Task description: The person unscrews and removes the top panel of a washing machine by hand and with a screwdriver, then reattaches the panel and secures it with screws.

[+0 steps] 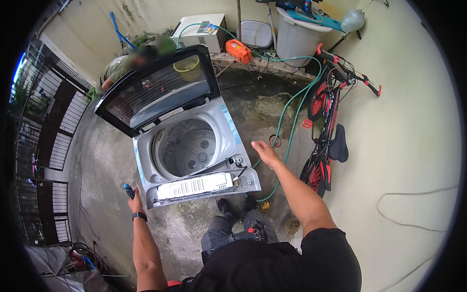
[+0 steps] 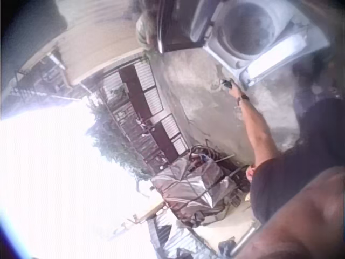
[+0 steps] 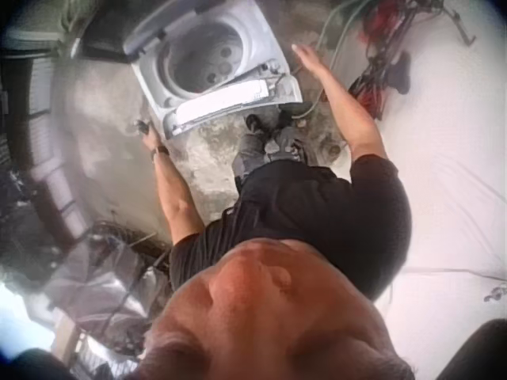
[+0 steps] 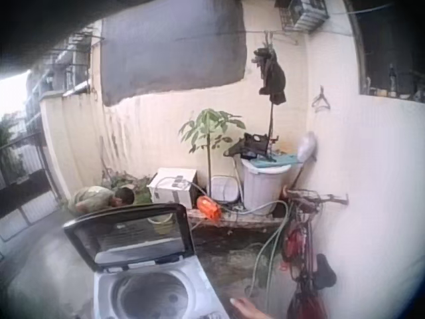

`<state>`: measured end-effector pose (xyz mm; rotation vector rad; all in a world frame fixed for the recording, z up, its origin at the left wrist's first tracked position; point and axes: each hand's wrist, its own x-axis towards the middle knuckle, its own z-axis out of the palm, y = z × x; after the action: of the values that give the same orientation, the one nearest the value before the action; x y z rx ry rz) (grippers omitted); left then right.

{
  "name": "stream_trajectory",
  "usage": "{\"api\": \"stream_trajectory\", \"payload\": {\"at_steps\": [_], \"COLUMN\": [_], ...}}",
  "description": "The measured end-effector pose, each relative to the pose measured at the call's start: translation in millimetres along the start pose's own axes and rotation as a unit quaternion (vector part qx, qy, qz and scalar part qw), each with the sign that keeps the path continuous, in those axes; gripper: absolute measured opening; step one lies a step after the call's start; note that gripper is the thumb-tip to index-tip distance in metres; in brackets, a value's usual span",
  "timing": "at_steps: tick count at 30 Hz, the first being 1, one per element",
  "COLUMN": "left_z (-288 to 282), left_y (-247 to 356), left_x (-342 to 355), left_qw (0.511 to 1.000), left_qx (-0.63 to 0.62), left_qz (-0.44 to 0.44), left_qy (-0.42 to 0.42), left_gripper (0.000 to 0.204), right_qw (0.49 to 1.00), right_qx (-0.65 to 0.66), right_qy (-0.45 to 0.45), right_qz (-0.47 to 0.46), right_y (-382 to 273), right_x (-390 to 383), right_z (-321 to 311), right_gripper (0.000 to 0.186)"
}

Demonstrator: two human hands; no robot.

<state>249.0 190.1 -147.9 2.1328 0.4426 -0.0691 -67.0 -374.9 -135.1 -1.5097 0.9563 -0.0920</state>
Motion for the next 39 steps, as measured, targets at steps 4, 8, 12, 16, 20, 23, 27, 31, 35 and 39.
{"api": "stream_trajectory", "payload": {"at_steps": [4,8,12,16,20,23,27,31,35,39], "left_z": [18,19,18,16,19,11,-1,-14,-26,-31], "left_y": [-11,-18,-19,-20,-16,-13,-13,-15,-18,2], "left_x": [-25,-54,-36,-31,-28,-13,0,20,42,52], "left_qw": [0.994,0.986,0.975,0.977,0.981,0.98,0.97,0.965,0.956,0.934], "left_qx": [0.1,-0.104,-0.137,-0.08,-0.074,-0.046,-0.026,0.006,0.047,0.037], "left_qz": [0.033,-0.105,-0.043,0.017,0.021,0.042,0.07,0.068,0.114,0.123], "left_qy": [-0.022,-0.076,-0.167,-0.195,-0.18,-0.191,-0.229,-0.254,-0.266,-0.333], "left_gripper": [0.062,0.054,0.045,0.038,0.036,0.034,0.035,0.037,0.032,0.032], "right_qw": [0.995,0.987,0.944,0.934,0.94,0.934,0.937,0.945,0.947,0.935], "right_qx": [0.078,0.114,0.278,0.303,0.305,0.327,0.322,0.313,0.301,0.315], "right_qy": [-0.065,-0.108,-0.162,-0.168,-0.143,-0.129,-0.085,-0.035,0.017,0.074], "right_qz": [0.009,-0.036,-0.075,-0.08,-0.061,-0.068,-0.105,-0.093,-0.109,-0.147], "right_y": [13,25,46,42,38,42,68,65,76,104], "right_x": [60,89,94,85,65,44,21,-28,-81,-144], "right_z": [20,47,66,71,72,81,92,103,120,146], "right_gripper": [0.085,0.099,0.101,0.093,0.091,0.09,0.09,0.089,0.088,0.089]}}
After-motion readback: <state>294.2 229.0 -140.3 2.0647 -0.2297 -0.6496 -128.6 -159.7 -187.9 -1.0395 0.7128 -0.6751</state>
